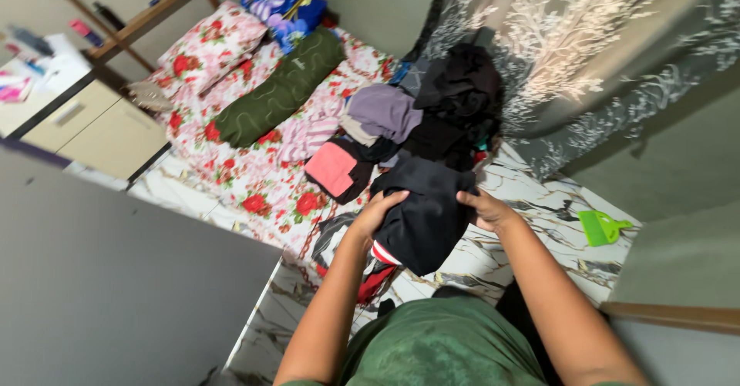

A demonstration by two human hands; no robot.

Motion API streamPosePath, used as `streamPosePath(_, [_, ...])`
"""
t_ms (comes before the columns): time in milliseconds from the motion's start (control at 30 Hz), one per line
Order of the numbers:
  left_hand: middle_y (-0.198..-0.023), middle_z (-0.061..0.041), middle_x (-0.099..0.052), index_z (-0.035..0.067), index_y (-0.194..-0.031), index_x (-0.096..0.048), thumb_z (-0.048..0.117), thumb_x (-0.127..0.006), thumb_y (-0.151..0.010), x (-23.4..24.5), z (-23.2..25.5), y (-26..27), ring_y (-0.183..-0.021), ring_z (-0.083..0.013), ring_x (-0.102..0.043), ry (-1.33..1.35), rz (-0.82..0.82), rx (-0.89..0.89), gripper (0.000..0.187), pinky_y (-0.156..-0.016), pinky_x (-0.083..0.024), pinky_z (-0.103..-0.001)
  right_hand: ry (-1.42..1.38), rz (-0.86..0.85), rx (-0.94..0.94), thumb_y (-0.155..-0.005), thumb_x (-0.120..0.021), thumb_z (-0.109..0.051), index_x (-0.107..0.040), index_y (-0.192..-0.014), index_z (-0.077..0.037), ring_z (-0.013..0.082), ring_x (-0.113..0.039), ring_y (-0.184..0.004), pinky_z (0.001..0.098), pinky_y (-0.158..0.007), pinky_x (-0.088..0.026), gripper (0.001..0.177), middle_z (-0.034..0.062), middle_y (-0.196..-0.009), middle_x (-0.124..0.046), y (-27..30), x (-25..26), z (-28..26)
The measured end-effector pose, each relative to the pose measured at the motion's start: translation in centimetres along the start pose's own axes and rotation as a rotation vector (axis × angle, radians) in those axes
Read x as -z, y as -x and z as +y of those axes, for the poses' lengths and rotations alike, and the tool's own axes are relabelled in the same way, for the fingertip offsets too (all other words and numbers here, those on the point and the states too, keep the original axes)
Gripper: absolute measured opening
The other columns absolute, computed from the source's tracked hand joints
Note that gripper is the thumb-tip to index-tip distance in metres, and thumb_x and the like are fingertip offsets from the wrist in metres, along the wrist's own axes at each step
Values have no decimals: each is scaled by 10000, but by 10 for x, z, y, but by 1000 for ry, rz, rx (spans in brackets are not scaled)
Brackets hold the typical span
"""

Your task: The person places several items of clothing into a closet, including a pair of tan pants, a black shirt, and a gray striped shirt.

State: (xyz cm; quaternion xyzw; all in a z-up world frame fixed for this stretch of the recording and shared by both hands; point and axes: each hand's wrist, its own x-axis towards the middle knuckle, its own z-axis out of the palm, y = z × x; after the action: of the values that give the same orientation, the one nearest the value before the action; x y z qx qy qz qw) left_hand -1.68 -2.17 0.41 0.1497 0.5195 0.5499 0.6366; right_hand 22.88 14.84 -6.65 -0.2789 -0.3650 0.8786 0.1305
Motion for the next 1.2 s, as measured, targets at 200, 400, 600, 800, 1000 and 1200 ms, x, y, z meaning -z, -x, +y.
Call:
streamPosePath(200, [-1302,-106,-630,152,-1394,-384,341,-768,-806,28,12,29,-1136,-218,-679,-104,140,24,728,-964,-577,-377,273,-42,49,-839,-778,-173,-659,-1281,-18,252,-692,-1093,408,-960,-561,483,101,-1209,-731,-43,-46,15])
streamPosePath(400, [-1413,-87,-646,3,-1496,-534,488,-693,-969,64,-5,53,-1235,-177,-635,103,126,-230,734,-1024,-512,-291,67,11,144,-910,-739,-184,-659,-1257,4,236,-721,-1058,403,-953,-575,402,130,-1205,-720,-69,-103,-14])
streamPosePath(600, [-1203,-41,-625,95,-1456,-498,380,-746,-965,56,-40,60,-812,-178,-526,341,352,-481,620,-658,-426,-314,-51,-100,116,-935,-711,-233,-647,-1277,-19,284,-708,-1090,458,-964,-574,409,145,-1217,-710,-104,-144,-1])
streamPosePath(800, [-1059,-40,-708,-11,-1261,-640,103,-705,-871,53,-35,103,-912,-132,-664,285,648,-692,412,-832,-547,-305,-236,-753,-521,-846,-741,-531,-567,-1397,-5,354,-606,-1281,542,-1075,-491,781,180,-1359,-659,-164,-110,-4])
streamPosePath(1000, [-1008,-40,-717,2,-1217,-665,96,-668,-884,60,-51,151,-885,-128,-635,138,748,-442,347,-803,-511,-293,1171,-407,-548,-873,-684,-568,-499,-1547,-232,199,-327,-1402,534,-1145,-253,775,7,-1514,-424,-199,-168,26])
streamPosePath(1200, [-1184,-26,-701,62,-1344,-586,262,-729,-905,37,-84,197,-1069,-129,-646,327,883,-722,503,-941,-520,-286,699,-815,-551,-833,-755,-374,-578,-1391,-11,281,-650,-1207,424,-1013,-525,689,159,-1355,-655,-157,-250,42])
